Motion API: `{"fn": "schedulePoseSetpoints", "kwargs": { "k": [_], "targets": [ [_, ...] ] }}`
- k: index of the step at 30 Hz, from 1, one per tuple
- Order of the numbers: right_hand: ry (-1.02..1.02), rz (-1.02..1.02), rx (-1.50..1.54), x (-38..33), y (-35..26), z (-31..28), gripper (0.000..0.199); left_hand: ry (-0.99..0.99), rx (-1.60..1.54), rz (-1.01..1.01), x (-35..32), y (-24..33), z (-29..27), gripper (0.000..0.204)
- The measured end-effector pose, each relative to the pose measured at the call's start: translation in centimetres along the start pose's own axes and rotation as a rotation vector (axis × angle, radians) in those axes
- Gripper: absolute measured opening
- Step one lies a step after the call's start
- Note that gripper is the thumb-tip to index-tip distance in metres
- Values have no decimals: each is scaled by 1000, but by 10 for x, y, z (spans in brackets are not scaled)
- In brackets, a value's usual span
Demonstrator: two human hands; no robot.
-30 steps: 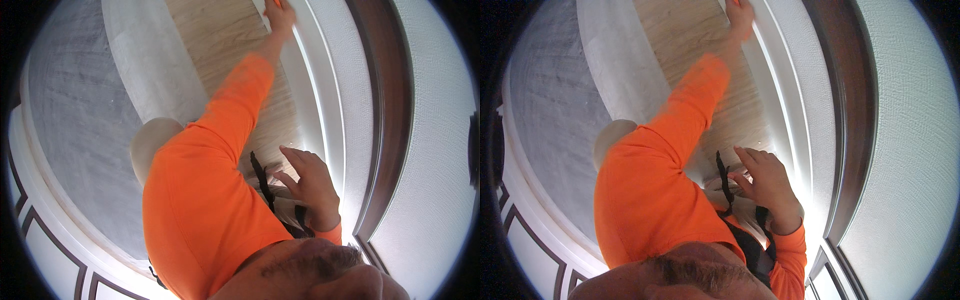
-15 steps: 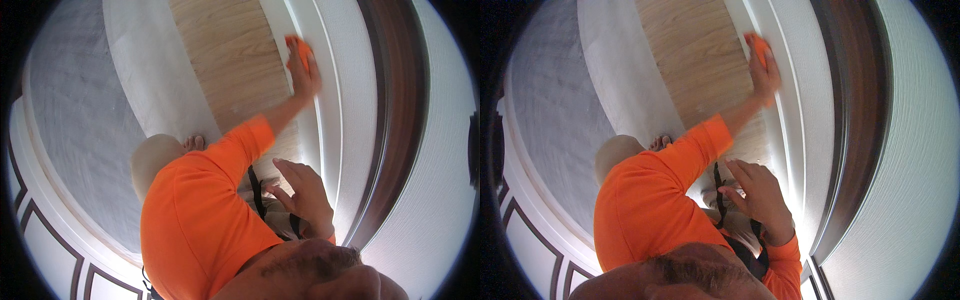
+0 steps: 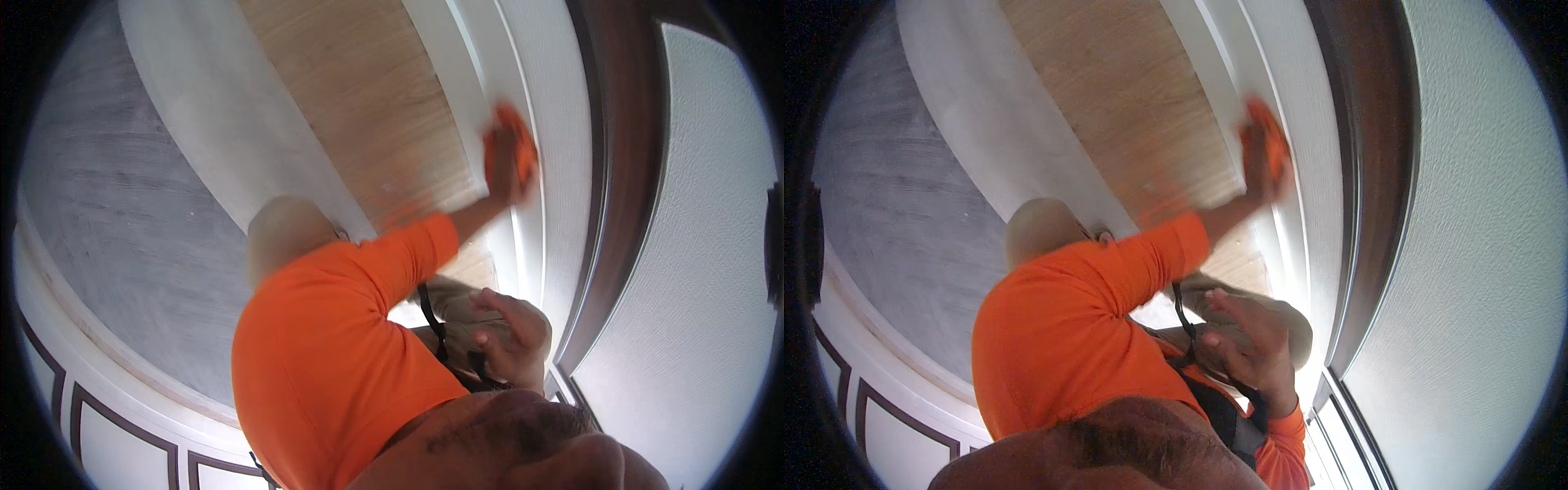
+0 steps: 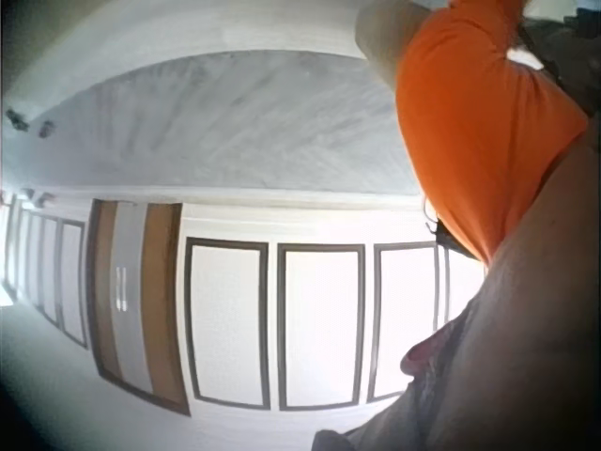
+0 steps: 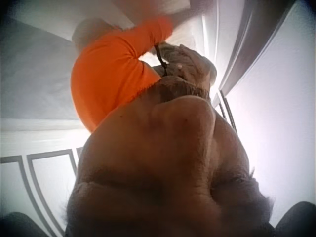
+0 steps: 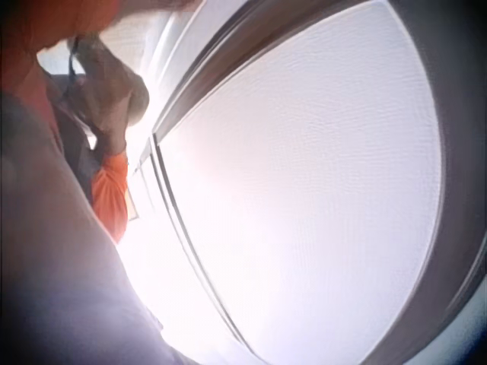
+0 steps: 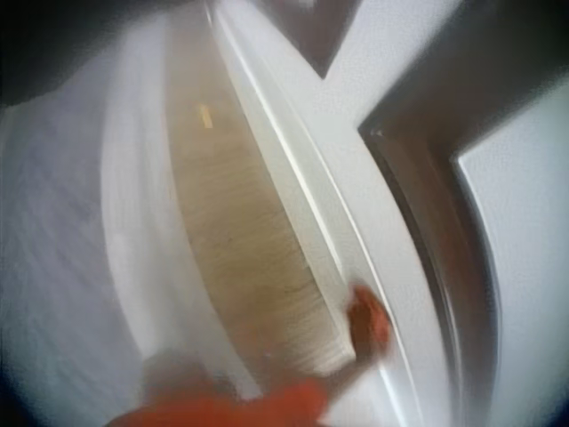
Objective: The person wipes the wall and ceiling trim with an orange cloth, then walks to a kitchen area to rinse the cloth in a sink. After wringing it out, the person returns to the hallway and continues wiping the wall trim.
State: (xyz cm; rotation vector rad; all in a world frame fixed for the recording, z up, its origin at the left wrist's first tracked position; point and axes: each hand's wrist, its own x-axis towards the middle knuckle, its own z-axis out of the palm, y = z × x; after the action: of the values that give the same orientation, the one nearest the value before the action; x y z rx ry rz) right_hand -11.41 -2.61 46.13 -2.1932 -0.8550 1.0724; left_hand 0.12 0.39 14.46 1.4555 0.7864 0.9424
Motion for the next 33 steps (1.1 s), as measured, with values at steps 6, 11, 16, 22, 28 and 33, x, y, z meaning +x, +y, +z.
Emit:
{"fn": "schedulePoseSetpoints", "kwargs": {
  "k": [6,11,16,22,28,33],
  "targets": [
    [-47,-233,213,69,-22,6,45,-158,-232,80,58,13,3,78],
    [-191,-396,432,101,-14,-5,42,-101,-351,-151,300,24,-64,72],
    [-384,-289,772,131,-33,-29,40,137,29,-74,327,-8,-71,66],
    [-87,-22,778,162,-43,-35,38,108,-58,118,122,26,-5,66],
    [-5,-38,683,181,-19,-32,37,54,-79,-51,285,21,-34,54],
    [211,216,636,138,27,-57,37,49,-175,-101,411,5,5,69]
  ]
}}
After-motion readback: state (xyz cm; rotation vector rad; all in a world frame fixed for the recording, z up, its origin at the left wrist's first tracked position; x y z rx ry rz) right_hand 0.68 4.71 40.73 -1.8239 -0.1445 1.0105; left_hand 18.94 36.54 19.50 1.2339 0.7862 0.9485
